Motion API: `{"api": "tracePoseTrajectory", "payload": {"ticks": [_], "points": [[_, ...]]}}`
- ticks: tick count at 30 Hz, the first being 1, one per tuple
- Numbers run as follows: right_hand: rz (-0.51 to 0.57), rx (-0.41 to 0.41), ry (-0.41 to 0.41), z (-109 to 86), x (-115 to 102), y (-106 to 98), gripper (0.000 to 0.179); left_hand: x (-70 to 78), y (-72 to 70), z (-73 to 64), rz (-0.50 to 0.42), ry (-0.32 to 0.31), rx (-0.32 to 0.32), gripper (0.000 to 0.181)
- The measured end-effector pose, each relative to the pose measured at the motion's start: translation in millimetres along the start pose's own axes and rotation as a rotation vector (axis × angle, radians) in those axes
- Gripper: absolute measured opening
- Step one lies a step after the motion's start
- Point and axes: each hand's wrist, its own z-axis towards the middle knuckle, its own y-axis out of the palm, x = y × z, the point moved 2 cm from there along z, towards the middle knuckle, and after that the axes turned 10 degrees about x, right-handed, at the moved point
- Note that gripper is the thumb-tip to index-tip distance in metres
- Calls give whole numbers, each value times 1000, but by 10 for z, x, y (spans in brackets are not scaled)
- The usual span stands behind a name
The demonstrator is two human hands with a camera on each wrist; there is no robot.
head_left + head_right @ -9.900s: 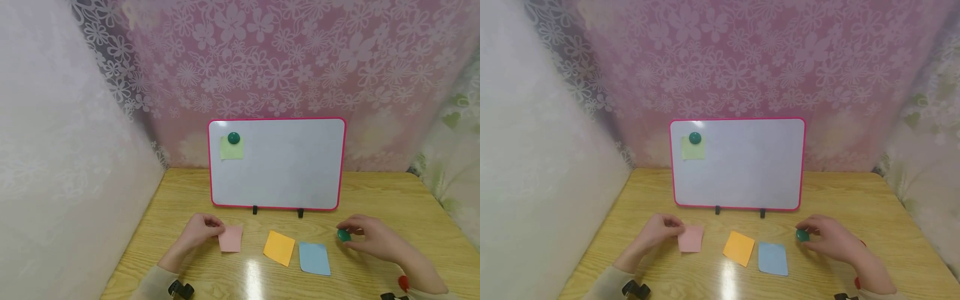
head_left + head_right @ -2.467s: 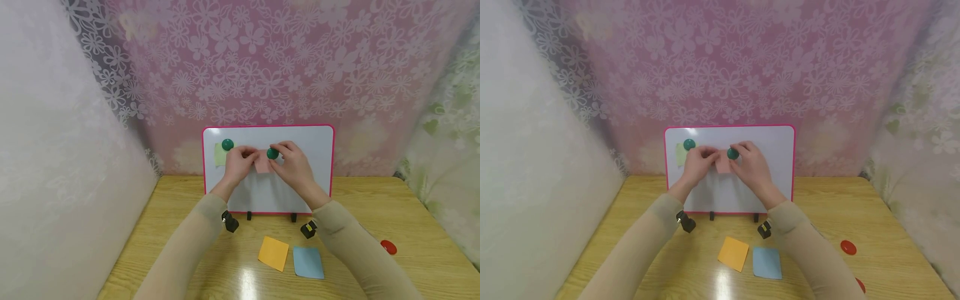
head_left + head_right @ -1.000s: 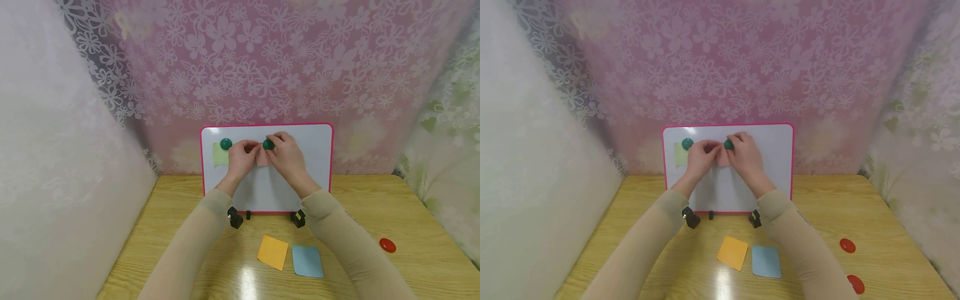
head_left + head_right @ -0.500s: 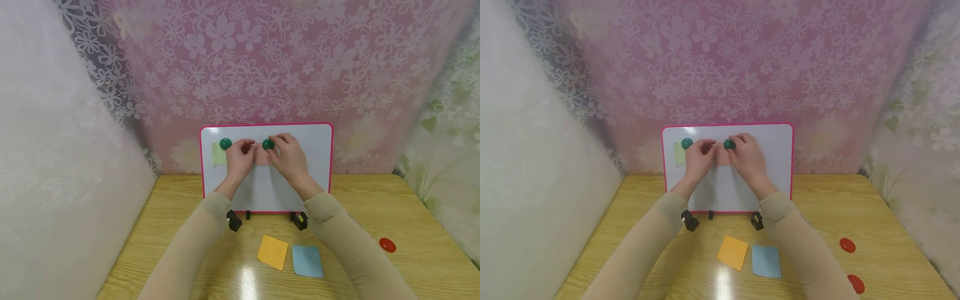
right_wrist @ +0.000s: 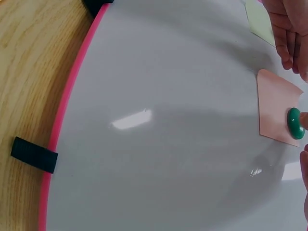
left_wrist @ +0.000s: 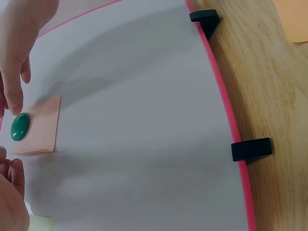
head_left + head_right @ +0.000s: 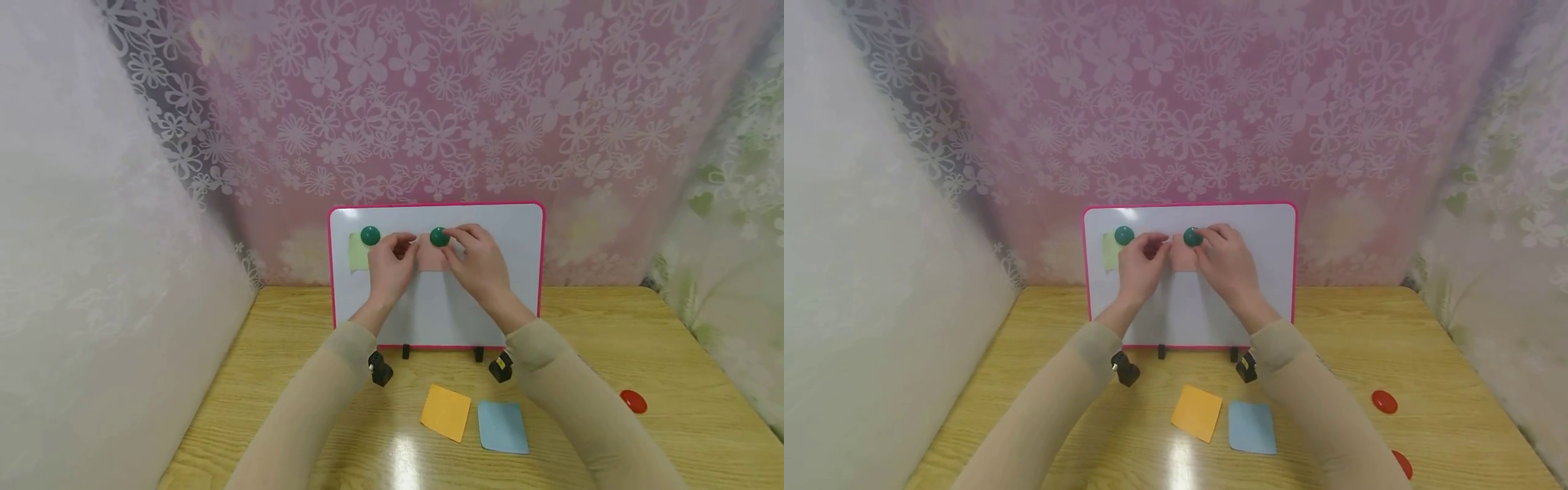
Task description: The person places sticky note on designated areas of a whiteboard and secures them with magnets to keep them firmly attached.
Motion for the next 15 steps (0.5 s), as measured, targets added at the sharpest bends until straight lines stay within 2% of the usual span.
{"api": "tracePoseTrajectory", "payload": {"ticks": [9, 15], "points": [[37, -27, 38, -143, 87, -69, 32, -36, -16, -158, -20, 28, -24, 18], [62, -56, 58, -277, 119, -202, 31, -99, -59, -339, -67, 23, -60, 18]]}}
